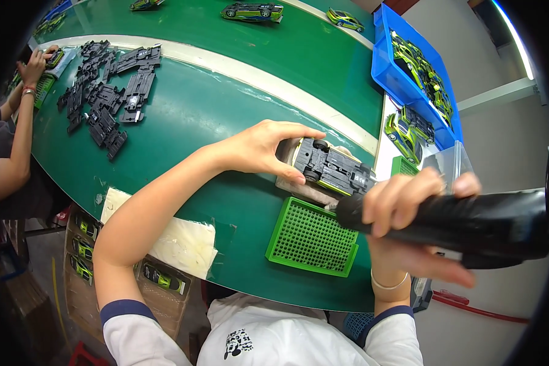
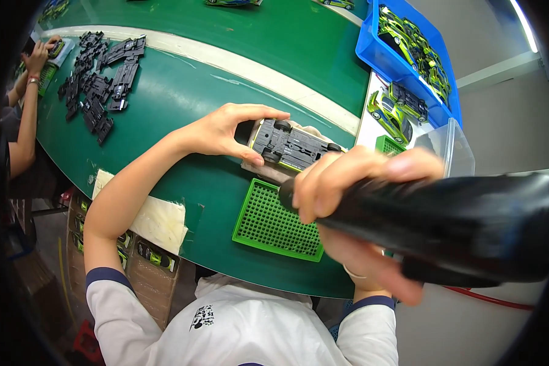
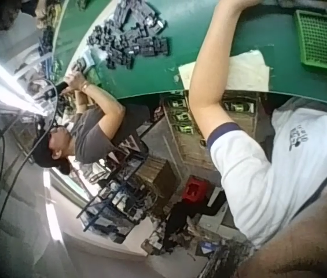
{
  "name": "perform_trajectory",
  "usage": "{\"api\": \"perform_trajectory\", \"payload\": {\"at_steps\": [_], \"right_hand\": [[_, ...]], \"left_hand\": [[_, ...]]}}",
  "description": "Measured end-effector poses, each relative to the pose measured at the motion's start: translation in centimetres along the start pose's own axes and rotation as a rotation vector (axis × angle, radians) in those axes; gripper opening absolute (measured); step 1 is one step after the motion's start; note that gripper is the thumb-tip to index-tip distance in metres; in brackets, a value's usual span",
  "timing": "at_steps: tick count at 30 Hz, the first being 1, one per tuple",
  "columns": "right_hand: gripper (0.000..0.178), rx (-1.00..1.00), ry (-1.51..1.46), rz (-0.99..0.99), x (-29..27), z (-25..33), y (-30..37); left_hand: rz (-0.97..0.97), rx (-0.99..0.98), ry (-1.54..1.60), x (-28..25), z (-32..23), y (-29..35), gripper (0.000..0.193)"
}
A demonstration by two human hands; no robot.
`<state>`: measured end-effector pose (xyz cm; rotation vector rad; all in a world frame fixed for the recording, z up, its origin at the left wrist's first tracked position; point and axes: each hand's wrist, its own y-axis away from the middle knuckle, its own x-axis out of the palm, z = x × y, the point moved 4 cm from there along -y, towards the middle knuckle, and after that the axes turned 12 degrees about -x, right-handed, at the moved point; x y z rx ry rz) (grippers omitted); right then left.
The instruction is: The person assembles toy cars by picking them from a conveyor belt, driving screws into their chassis using an electric screwdriver, and placing the assembled cars into a tray.
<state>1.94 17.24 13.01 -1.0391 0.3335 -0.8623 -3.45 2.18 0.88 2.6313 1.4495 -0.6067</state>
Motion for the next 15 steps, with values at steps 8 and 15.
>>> {"api": "perform_trajectory", "payload": {"at_steps": [8, 15], "right_hand": [[0.083, 0.327, 0.225, -0.095, 0.3, -2.1, 3.8], [0.084, 0.251, 0.166, -0.031, -0.3, -2.6, 3.7]], "left_hand": [[-0.040, 0.032, -0.018, 0.0, 0.2, 0.2, 0.070], [-0.014, -0.008, -0.014, -0.1, 0.4, 0.3, 0.069]]}}
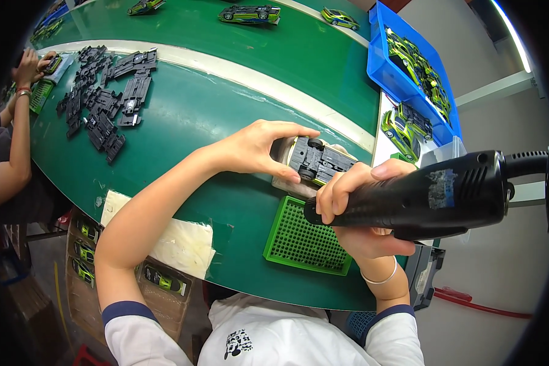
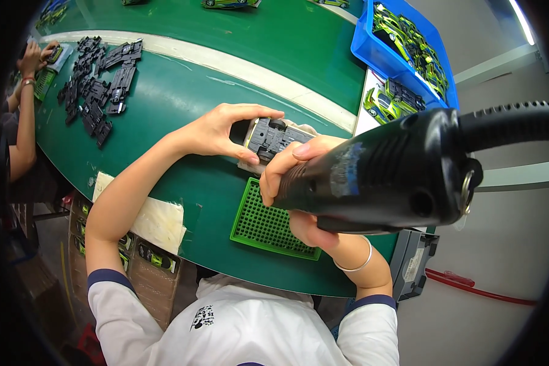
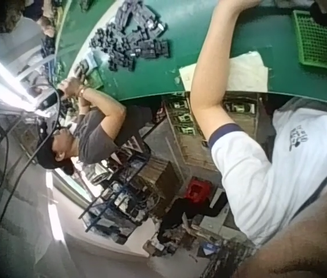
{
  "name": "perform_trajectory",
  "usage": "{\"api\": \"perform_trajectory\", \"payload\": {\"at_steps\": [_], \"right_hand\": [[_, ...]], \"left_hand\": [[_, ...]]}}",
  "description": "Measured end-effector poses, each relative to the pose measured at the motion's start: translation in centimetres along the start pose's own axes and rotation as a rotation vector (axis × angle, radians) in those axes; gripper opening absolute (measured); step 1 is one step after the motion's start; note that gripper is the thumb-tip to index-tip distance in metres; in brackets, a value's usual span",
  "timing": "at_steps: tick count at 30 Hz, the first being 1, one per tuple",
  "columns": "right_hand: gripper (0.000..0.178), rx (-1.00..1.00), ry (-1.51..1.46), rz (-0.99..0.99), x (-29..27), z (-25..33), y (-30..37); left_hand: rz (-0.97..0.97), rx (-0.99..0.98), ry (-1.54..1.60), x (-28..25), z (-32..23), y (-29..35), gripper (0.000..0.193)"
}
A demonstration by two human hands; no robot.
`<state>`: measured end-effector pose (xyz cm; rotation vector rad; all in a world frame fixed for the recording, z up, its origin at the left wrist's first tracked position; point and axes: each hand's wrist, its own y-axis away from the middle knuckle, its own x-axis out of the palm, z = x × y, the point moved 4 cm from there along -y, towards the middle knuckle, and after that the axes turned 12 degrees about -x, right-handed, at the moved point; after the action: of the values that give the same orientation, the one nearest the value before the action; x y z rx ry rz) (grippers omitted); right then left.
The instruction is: The person assembles toy cars by picking them from a conveyor belt, driving screws into their chassis using an electric screwdriver, and placing the assembled cars into a tray.
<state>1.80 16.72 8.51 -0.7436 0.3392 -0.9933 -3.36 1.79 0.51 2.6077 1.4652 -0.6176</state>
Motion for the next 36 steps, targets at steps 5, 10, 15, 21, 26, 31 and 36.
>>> {"api": "perform_trajectory", "payload": {"at_steps": [5, 10, 15, 21, 26, 31, 36], "right_hand": [[0.085, -0.102, -0.048, -0.008, -0.6, 1.4, -0.9], [0.086, -0.240, -0.061, -0.036, -2.0, 3.7, -1.9], [0.087, -0.408, 0.022, -0.108, -4.9, 6.8, -3.0], [0.089, -0.328, 0.106, -0.138, -8.1, 4.8, -2.5], [0.088, -0.075, 0.220, -0.206, -7.7, 3.0, -2.0], [0.088, -0.034, 0.235, -0.246, -7.9, 2.7, -1.7], [0.087, -0.032, 0.224, -0.233, -8.2, 1.4, -1.5]], "left_hand": [[0.026, -0.027, 0.046, -0.1, -1.0, -0.1, 0.075], [-0.211, 0.254, -0.263, 0.3, -3.2, 0.1, 0.066], [-0.127, 0.328, -0.625, 3.0, -6.2, -0.9, 0.057], [-0.076, 0.335, -0.697, 4.5, -6.5, -2.5, 0.042], [-0.069, 0.308, -0.713, 4.5, -6.7, -2.5, 0.040], [-0.074, 0.299, -0.716, 4.6, -6.9, -2.7, 0.041], [-0.074, 0.291, -0.711, 4.5, -6.9, -2.8, 0.042]]}}
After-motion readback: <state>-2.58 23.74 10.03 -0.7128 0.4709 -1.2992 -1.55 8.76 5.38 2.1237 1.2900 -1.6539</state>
